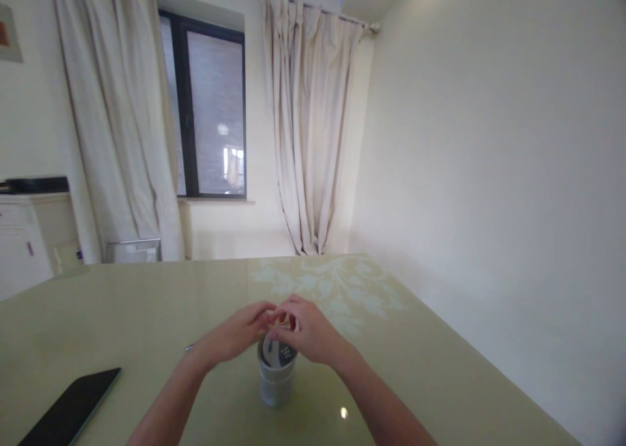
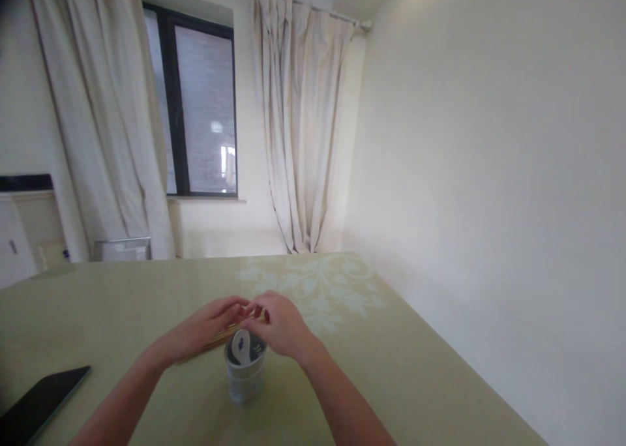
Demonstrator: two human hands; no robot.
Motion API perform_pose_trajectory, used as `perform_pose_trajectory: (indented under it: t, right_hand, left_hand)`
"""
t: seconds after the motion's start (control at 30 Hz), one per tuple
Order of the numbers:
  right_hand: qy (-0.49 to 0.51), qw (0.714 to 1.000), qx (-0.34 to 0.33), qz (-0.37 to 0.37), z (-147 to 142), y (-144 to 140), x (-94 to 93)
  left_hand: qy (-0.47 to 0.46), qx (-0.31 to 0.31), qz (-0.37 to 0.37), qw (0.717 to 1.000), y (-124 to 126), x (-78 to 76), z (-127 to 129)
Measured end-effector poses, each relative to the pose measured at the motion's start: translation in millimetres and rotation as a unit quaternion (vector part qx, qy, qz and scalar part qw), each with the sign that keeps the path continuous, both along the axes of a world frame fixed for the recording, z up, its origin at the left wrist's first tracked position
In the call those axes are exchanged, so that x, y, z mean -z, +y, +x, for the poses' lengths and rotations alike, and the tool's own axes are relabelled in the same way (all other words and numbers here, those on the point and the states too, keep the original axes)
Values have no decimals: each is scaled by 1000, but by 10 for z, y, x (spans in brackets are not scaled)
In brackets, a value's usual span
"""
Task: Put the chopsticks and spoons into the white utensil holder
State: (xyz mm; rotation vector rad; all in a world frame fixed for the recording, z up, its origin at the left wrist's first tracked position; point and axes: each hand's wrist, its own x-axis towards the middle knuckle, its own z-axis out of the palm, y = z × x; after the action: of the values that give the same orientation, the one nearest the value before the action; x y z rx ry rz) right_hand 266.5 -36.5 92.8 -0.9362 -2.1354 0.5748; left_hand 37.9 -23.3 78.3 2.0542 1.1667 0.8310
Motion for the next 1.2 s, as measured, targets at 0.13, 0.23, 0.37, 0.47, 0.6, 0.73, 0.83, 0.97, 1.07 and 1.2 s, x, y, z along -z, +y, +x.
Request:
perform_pose_trajectory:
  t: [0.13, 0.23, 0.37, 0.47, 0.6, 0.73, 0.83, 0.97, 1.07, 1.2]
  right_hand:
    - [-105, 993, -16, 44, -109, -90, 63]
    - [-118, 990, 8, 72, -156, -72, 160]
    - [-90, 990, 20, 109, -170, -96, 172]
    - [-98, 989, 26, 108, -167, -162, 110]
    - [-107, 990, 20, 87, -144, -220, 5]
    - [-92, 993, 32, 70, -65, -193, -121]
    - [-53, 995, 49, 65, 49, -158, -256]
    - [78, 988, 113, 69, 182, -149, -415]
    - [181, 970, 154, 53, 184, -152, -448]
    - [272, 954, 124, -22, 101, -96, -376]
  left_hand:
    - [17, 44, -54, 997, -152, -16, 89]
    - [19, 44, -99, 994, -178, 4, 87]
    - [-6, 62, -150, 987, -186, -24, 96]
    - [-2, 52, -141, 989, -185, -18, 103]
    - [12, 55, -124, 991, -195, -6, 102]
    - [19, 72, -92, 993, -207, -76, 106]
    - [-2, 36, -31, 999, -211, -193, 133]
    - [-70, -57, 46, 995, -258, -358, 248]
    - [-79, -64, 76, 992, -313, -410, 386]
    - [-72, -87, 104, 988, -303, -372, 493]
